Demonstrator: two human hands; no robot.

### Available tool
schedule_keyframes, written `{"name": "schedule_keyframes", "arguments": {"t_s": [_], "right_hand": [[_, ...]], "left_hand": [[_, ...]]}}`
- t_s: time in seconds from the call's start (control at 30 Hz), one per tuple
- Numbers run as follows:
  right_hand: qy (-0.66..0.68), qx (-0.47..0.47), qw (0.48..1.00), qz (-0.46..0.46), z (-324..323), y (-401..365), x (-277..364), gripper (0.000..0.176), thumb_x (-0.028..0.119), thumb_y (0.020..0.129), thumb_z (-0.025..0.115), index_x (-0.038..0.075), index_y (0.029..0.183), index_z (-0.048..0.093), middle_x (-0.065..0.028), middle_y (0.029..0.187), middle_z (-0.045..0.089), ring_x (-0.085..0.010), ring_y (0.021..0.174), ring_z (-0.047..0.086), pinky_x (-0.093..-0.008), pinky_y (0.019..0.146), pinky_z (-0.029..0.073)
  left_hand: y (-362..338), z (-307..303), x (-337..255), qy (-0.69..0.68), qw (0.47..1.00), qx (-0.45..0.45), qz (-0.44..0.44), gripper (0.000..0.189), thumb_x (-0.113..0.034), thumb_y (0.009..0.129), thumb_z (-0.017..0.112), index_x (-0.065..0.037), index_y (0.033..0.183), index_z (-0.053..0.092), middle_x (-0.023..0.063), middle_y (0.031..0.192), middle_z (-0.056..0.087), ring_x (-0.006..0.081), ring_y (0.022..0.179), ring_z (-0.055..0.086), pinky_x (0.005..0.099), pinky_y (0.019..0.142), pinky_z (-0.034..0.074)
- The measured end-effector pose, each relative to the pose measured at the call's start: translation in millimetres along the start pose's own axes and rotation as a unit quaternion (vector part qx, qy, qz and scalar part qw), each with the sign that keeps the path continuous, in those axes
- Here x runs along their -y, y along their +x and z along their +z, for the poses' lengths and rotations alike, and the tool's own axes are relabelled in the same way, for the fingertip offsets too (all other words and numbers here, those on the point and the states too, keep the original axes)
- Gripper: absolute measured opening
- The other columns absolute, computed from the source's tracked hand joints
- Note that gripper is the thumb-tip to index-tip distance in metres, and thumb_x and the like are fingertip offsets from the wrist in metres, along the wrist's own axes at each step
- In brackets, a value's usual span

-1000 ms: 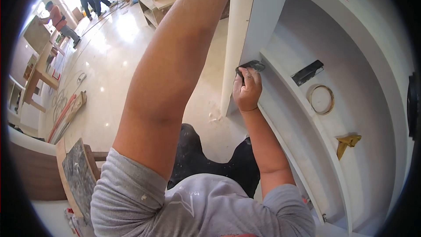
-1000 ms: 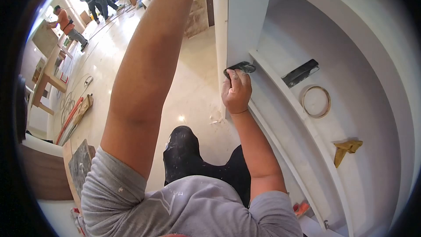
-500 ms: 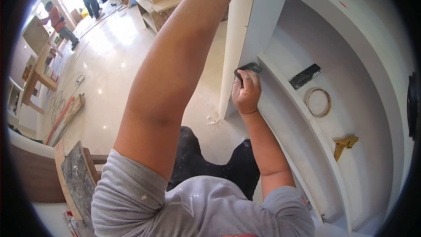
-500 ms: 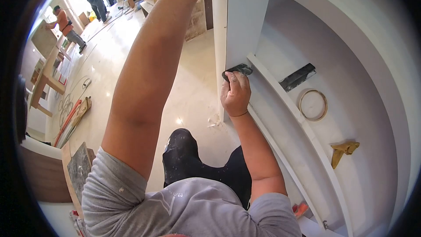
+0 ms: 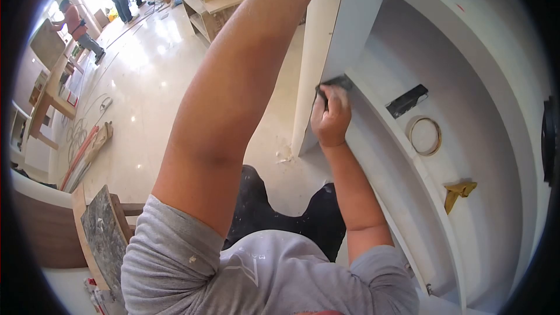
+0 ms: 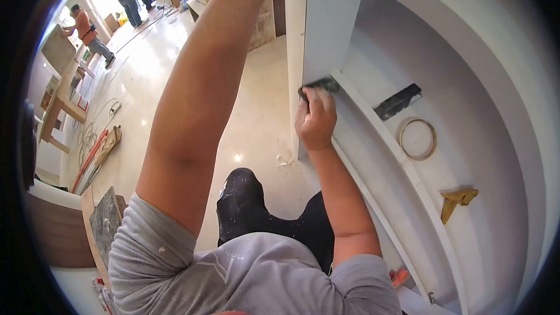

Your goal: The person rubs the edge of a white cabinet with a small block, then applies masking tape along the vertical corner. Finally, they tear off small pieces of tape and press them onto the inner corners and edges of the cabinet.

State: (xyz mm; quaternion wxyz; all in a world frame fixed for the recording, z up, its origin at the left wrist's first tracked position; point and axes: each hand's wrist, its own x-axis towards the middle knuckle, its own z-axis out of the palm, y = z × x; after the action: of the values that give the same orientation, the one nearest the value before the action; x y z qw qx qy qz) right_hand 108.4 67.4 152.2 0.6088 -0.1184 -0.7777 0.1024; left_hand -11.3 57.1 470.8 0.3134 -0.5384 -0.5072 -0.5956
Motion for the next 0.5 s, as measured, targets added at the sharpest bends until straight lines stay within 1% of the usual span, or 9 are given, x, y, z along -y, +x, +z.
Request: {"name": "schedule_keyframes", "arguments": {"t_s": [0.1, 0.13, 0.2, 0.27, 0.37, 0.4, 0.5], "right_hand": [[0.017, -0.002, 1.0, -0.003, 5, -17, -9, 0.027, -0.007, 0.079, 0.064, -0.001, 0.105, 0.063, -0.0184, 0.097, 0.067, -0.0381, 0.088, 0.063, -0.045, 0.081, 0.052], [0.007, -0.001, 1.0, -0.012, 3, -9, -6, 0.026, -0.007, 0.079, 0.065, -0.001, 0.104, 0.063, -0.0183, 0.096, 0.067, -0.038, 0.088, 0.064, -0.0447, 0.079, 0.052], [0.003, -0.027, 1.0, -0.01, -1, 19, 6, 0.025, -0.007, 0.08, 0.065, -0.001, 0.104, 0.063, -0.0184, 0.096, 0.067, -0.0381, 0.088, 0.064, -0.0448, 0.08, 0.053], [0.006, -0.048, 0.999, 0.002, 2, 19, 8, 0.021, -0.005, 0.081, 0.065, -0.002, 0.102, 0.063, -0.019, 0.096, 0.067, -0.0385, 0.088, 0.064, -0.0458, 0.08, 0.052], [0.017, 0.01, 0.999, 0.031, 7, -28, -7, 0.018, -0.004, 0.083, 0.065, -0.001, 0.1, 0.062, -0.0197, 0.097, 0.067, -0.0391, 0.088, 0.064, -0.0465, 0.08, 0.052], [0.012, 0.034, 0.998, 0.052, 9, -49, -15, 0.017, -0.002, 0.084, 0.066, -0.001, 0.1, 0.062, -0.0196, 0.095, 0.067, -0.0402, 0.089, 0.063, -0.0468, 0.08, 0.052], [0.019, 0.04, 0.997, 0.06, 6, -37, -12, 0.017, -0.001, 0.085, 0.065, -0.002, 0.101, 0.062, -0.0193, 0.094, 0.066, -0.0412, 0.089, 0.063, -0.0472, 0.08, 0.051]], "left_hand": [[3, 1, 2, 0.004, 1.0, -0.007, 0.019, 0.086, -0.041, 0.096, 0.068, 0.013, 0.151, 0.028, 0.0353, 0.146, 0.041, 0.0463, 0.139, 0.04, 0.0465, 0.118, 0.032], [3, 0, 2, -0.003, 1.0, -0.009, 0.019, 0.086, -0.04, 0.096, 0.068, 0.013, 0.151, 0.028, 0.0354, 0.146, 0.041, 0.0463, 0.138, 0.04, 0.0466, 0.118, 0.032], [-1, 2, 2, -0.017, 1.0, -0.011, 0.022, 0.086, -0.04, 0.096, 0.068, 0.013, 0.151, 0.029, 0.0354, 0.145, 0.041, 0.0462, 0.138, 0.04, 0.0467, 0.118, 0.032], [-2, 1, 3, -0.026, 0.999, -0.012, 0.028, 0.086, -0.04, 0.096, 0.068, 0.013, 0.151, 0.029, 0.0354, 0.145, 0.042, 0.046, 0.138, 0.04, 0.047, 0.118, 0.033], [0, 0, 1, 0.009, 1.0, -0.006, 0.017, 0.085, -0.039, 0.095, 0.068, 0.014, 0.15, 0.03, 0.035, 0.145, 0.043, 0.0458, 0.137, 0.041, 0.0473, 0.117, 0.033], [0, -1, 2, 0.002, 1.0, -0.009, 0.023, 0.085, -0.04, 0.095, 0.068, 0.014, 0.15, 0.03, 0.035, 0.145, 0.043, 0.0458, 0.137, 0.041, 0.0474, 0.117, 0.033], [-2, -1, 3, -0.017, 0.999, -0.014, 0.035, 0.085, -0.041, 0.095, 0.068, 0.014, 0.149, 0.031, 0.035, 0.145, 0.043, 0.0458, 0.137, 0.041, 0.0474, 0.117, 0.033]]}}
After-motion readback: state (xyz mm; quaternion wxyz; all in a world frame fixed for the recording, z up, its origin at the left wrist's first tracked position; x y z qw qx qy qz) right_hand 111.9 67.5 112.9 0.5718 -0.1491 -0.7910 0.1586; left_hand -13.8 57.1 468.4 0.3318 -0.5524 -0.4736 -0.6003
